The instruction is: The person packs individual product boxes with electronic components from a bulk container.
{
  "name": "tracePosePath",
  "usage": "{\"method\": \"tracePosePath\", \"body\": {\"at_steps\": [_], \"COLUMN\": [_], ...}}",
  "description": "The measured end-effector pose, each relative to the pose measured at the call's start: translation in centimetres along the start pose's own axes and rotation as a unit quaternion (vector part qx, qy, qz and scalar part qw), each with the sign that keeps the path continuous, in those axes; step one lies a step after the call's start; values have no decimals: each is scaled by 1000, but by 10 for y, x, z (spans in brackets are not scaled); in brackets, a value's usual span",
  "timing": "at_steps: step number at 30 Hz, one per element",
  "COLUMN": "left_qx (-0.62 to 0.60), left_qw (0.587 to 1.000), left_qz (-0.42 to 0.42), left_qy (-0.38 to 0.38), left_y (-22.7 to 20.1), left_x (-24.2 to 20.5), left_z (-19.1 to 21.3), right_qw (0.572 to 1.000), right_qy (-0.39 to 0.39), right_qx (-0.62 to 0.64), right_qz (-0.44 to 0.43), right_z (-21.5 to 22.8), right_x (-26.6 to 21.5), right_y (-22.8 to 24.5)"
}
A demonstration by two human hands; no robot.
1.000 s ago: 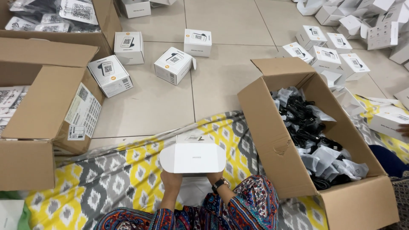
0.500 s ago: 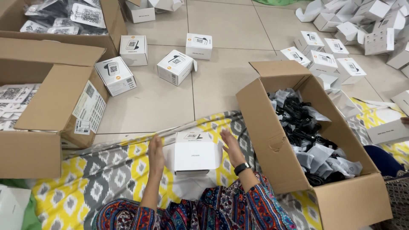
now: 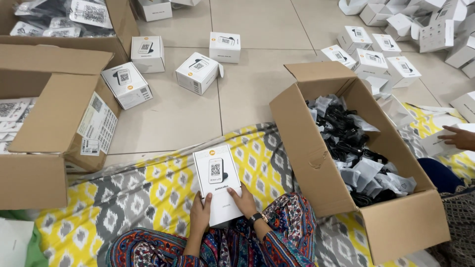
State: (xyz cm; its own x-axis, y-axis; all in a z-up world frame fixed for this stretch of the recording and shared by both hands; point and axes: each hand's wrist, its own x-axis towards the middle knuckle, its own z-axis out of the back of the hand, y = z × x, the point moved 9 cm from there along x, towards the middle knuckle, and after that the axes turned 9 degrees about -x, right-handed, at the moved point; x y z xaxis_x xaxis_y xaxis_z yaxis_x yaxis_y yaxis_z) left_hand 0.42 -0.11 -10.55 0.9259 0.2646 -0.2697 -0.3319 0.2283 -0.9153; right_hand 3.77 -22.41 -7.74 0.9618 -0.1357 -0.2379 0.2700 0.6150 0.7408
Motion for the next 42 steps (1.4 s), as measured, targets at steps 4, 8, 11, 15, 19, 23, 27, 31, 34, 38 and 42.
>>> {"method": "tracePosePath", "body": {"at_steps": [4,8,11,15,19,23,27,31,34,38,42], "left_qx": [-26,-45,-123,-218,-194,-169,-132,-150,-187,-101,114], "left_qw": [999,994,986,967,965,974,972,958,952,985,992], "left_qz": [10,72,50,49,100,84,122,175,165,60,-5], "left_qy": [19,74,99,125,142,124,152,167,176,126,58], "left_y": [28,41,65,29,-10,-30,-91,-108,-103,-72,-91], "left_x": [6,3,17,13,7,24,18,32,55,118,117], "left_z": [-15,-24,-42,-36,-24,-14,4,4,-2,-6,13], "right_qw": [997,984,968,950,946,958,954,967,972,990,993], "right_qy": [19,67,101,146,140,142,160,180,179,106,-8], "right_qx": [10,79,155,247,288,244,244,167,130,87,67], "right_qz": [-74,-145,-170,-123,-54,-55,-67,-71,-83,36,97], "right_z": [0,1,2,-6,-2,26,69,83,74,58,32], "right_x": [4,-8,-11,-5,9,17,16,32,55,89,108], "right_y": [-17,-21,-10,-7,-4,24,76,100,89,83,61]}}
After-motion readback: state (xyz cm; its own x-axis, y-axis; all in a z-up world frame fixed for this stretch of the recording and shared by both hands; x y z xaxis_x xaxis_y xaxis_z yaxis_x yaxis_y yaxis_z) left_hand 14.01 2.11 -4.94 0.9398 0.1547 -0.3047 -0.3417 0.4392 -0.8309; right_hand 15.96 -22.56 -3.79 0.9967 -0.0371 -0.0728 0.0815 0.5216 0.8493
